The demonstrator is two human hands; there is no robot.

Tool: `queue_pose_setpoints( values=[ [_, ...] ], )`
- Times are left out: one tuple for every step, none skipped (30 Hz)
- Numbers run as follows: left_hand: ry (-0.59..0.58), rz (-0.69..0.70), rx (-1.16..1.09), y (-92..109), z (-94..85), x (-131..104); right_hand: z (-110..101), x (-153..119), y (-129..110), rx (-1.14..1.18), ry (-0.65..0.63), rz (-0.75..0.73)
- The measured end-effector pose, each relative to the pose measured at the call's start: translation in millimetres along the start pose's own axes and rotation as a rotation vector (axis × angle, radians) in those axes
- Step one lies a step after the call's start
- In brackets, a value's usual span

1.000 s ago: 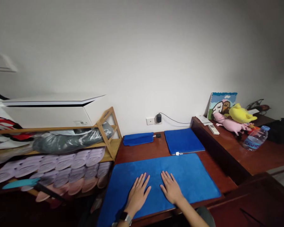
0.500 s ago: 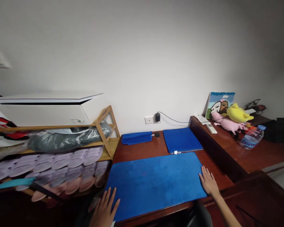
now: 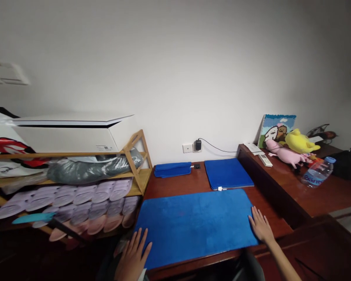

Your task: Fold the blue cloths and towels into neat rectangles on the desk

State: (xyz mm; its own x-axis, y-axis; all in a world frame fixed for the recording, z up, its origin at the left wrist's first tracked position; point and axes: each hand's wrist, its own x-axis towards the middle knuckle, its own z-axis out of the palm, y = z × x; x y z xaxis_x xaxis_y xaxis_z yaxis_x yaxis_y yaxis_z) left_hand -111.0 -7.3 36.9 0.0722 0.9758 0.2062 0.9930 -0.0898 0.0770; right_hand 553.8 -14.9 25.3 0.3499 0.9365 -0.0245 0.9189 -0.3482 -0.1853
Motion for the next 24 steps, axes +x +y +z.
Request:
queue_pose_setpoints(
  values=[
    [-0.015,0.007,0.007,1.6,-3.7,0.3,-4.9,2.0,-4.9,-0.007,-0.009,0.010],
    [-0.026,0.019,0.013,4.2,-7.1,1.4,-10.4,4.2,-12.7,-0.009,-0.005,0.010],
    [-0.031,0.030,0.017,8.1,-9.8,3.4,-16.1,6.3,-24.0,-0.006,0.011,-0.003],
    [-0.031,0.035,0.015,13.6,-11.7,6.5,-21.5,8.0,-39.0,0.005,0.036,-0.032],
    [-0.025,0.038,0.006,21.0,-12.9,10.6,-26.2,8.9,-57.8,0.024,0.060,-0.079],
    [-0.017,0.043,-0.010,29.9,-13.3,15.7,-29.8,8.8,-79.8,0.050,0.077,-0.138],
    [-0.008,0.054,-0.030,39.9,-12.9,21.3,-32.0,7.6,-104.2,0.082,0.084,-0.204],
    [0.002,0.068,-0.051,50.2,-11.9,26.9,-32.5,5.2,-129.8,0.117,0.075,-0.280],
    [0.009,0.083,-0.070,60.1,-10.5,32.0,-31.3,1.8,-155.2,0.151,0.054,-0.351],
    [0.015,0.100,-0.086,68.7,-8.7,36.3,-28.5,-2.3,-179.0,0.180,0.027,-0.415],
    [0.016,0.115,-0.098,75.5,-6.6,39.3,-24.3,-6.6,-199.9,0.206,0.002,-0.467],
    [0.016,0.122,-0.103,80.1,-4.5,40.9,-19.3,-10.6,-217.0,0.227,-0.020,-0.506],
    [0.015,0.121,-0.104,82.5,-2.6,41.3,-13.8,-13.8,-229.5,0.243,-0.039,-0.534],
    [0.013,0.118,-0.101,83.2,-1.1,40.9,-8.5,-15.7,-237.2,0.253,-0.052,-0.554],
    [0.009,0.114,-0.097,82.4,-0.5,39.9,-3.7,-16.0,-240.0,0.260,-0.060,-0.566],
    [0.005,0.110,-0.095,80.8,-1.2,39.1,-0.1,-14.4,-237.9,0.262,-0.062,-0.570],
    [-0.001,0.106,-0.096,78.9,-3.7,38.6,2.3,-10.8,-231.3,0.261,-0.060,-0.567],
    [-0.005,0.102,-0.101,77.3,-8.4,38.7,3.1,-5.2,-220.3,0.256,-0.052,-0.552],
    [-0.006,0.096,-0.109,76.3,-15.5,39.1,2.6,2.3,-205.5,0.249,-0.039,-0.524],
    [-0.004,0.087,-0.124,76.2,-25.1,39.3,0.9,11.5,-187.3,0.242,-0.019,-0.480],
    [-0.002,0.083,-0.151,77.4,-37.1,38.6,-1.6,21.9,-166.2,0.236,0.008,-0.420],
    [-0.002,0.093,-0.194,80.1,-51.2,35.8,-4.3,33.2,-143.2,0.235,0.045,-0.350],
    [0.006,0.126,-0.246,84.3,-66.5,30.1,-6.8,44.7,-119.1,0.243,0.096,-0.270],
    [0.048,0.157,-0.292,90.0,-82.5,20.6,-8.7,55.7,-95.1,0.265,0.158,-0.194]
  ],
)
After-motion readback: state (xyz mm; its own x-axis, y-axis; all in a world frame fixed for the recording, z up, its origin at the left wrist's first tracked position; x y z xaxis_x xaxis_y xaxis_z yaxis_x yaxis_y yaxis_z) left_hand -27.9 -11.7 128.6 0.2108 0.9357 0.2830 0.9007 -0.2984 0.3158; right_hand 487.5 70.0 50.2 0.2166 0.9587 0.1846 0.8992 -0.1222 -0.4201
